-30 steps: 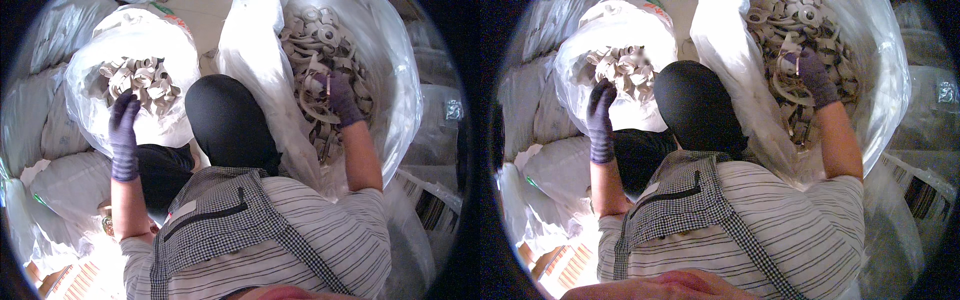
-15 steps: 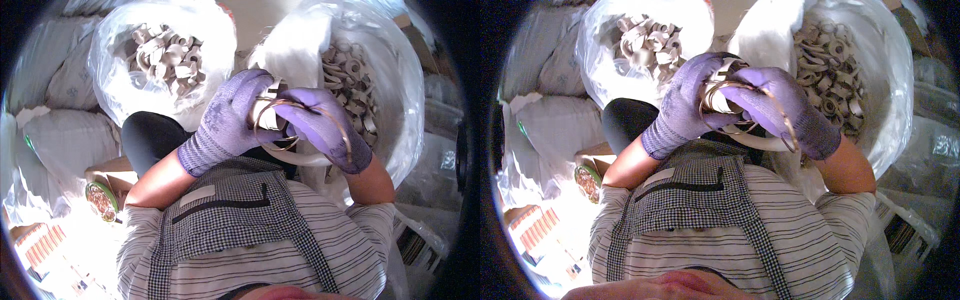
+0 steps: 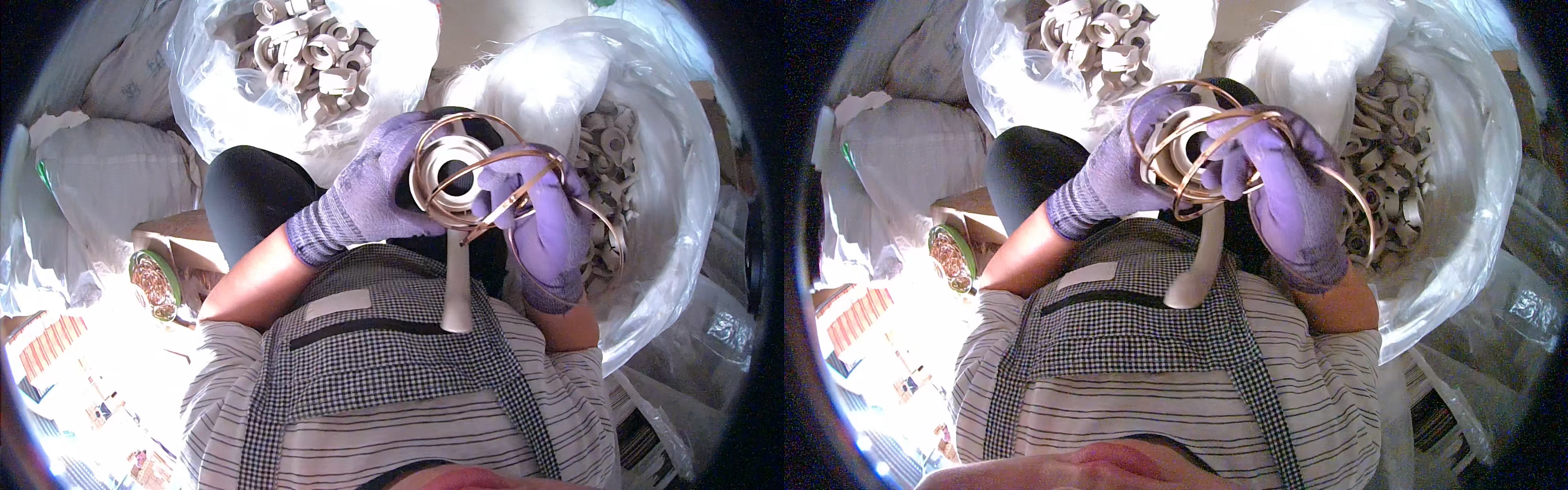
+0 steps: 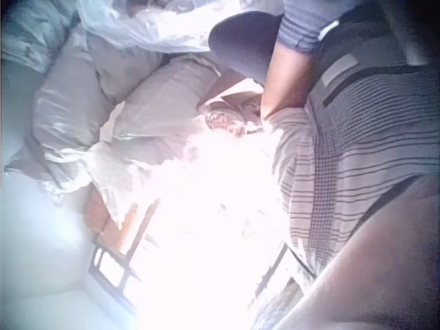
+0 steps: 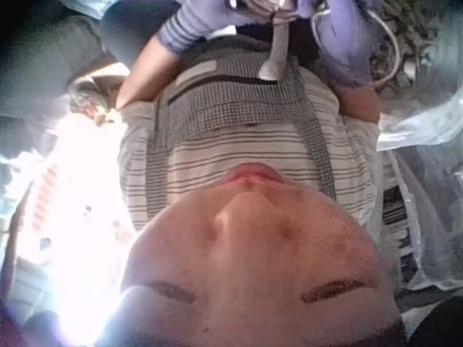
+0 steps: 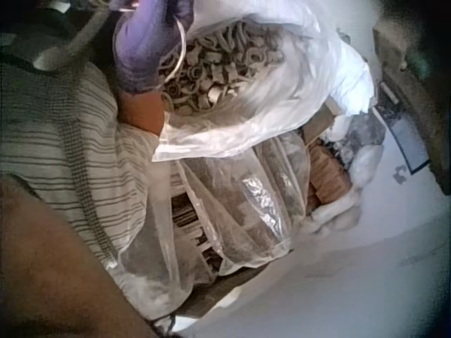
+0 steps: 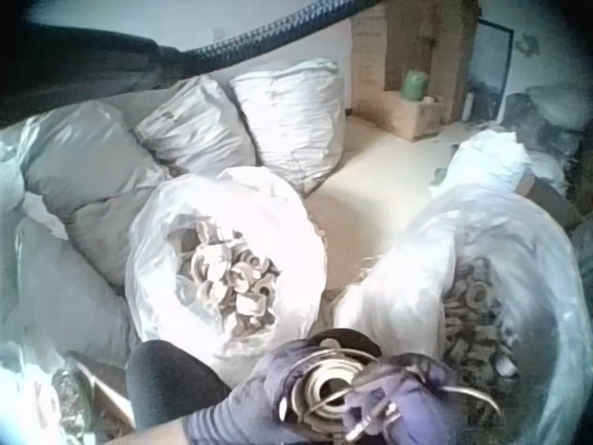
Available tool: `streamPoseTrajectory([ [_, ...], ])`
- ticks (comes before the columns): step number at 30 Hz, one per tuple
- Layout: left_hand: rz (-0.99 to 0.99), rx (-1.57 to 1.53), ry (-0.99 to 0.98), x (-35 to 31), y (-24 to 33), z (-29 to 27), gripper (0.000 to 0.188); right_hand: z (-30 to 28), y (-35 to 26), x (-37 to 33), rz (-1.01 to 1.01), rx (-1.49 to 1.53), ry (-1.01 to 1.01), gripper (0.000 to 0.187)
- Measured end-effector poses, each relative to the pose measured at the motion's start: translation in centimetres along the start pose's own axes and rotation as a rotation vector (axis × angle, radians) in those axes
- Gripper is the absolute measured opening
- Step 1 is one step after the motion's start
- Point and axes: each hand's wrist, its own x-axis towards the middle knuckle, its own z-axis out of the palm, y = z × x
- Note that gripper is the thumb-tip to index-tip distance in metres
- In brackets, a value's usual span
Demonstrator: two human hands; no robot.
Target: The person sits on the floor and repeatedly picks up white plastic electrical components and copper wire rings. They insert the rings into the components, rotate them to fit, and place the assembled units into a plastic bag. The process is repeated for multiple units throughout the clip.
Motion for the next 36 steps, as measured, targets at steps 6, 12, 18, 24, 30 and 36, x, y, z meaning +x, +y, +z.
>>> streamPoseTrajectory([
  [6,-0.081,-1.234,0.013,0.6,2.7,-1.4,0.063,-0.6,-0.8,0.6,0.1,-0.079,0.069,0.025],
  [12,-0.331,-1.073,0.369,-0.2,2.9,-0.4,0.018,0.1,-1.5,0.3,0.15,-0.152,0.102,0.033],
  [18,-0.409,-1.011,0.472,-0.1,3.6,0.0,0.016,-2.6,0.1,-0.4,-0.404,-0.361,0.246,0.034],
  [24,-0.349,-0.863,0.421,-0.4,3.3,-0.1,0.015,-6.9,-0.4,0.1,-0.151,0.679,-0.197,0.027],
  [30,-0.332,-0.934,0.441,-0.4,3.4,0.0,0.014,-7.6,1.2,0.6,0.056,0.468,0.045,0.018],
  [36,-0.375,-1.014,0.48,-0.4,3.7,0.2,0.015,-7.8,2.0,1.3,-0.017,0.275,-0.162,0.011],
])
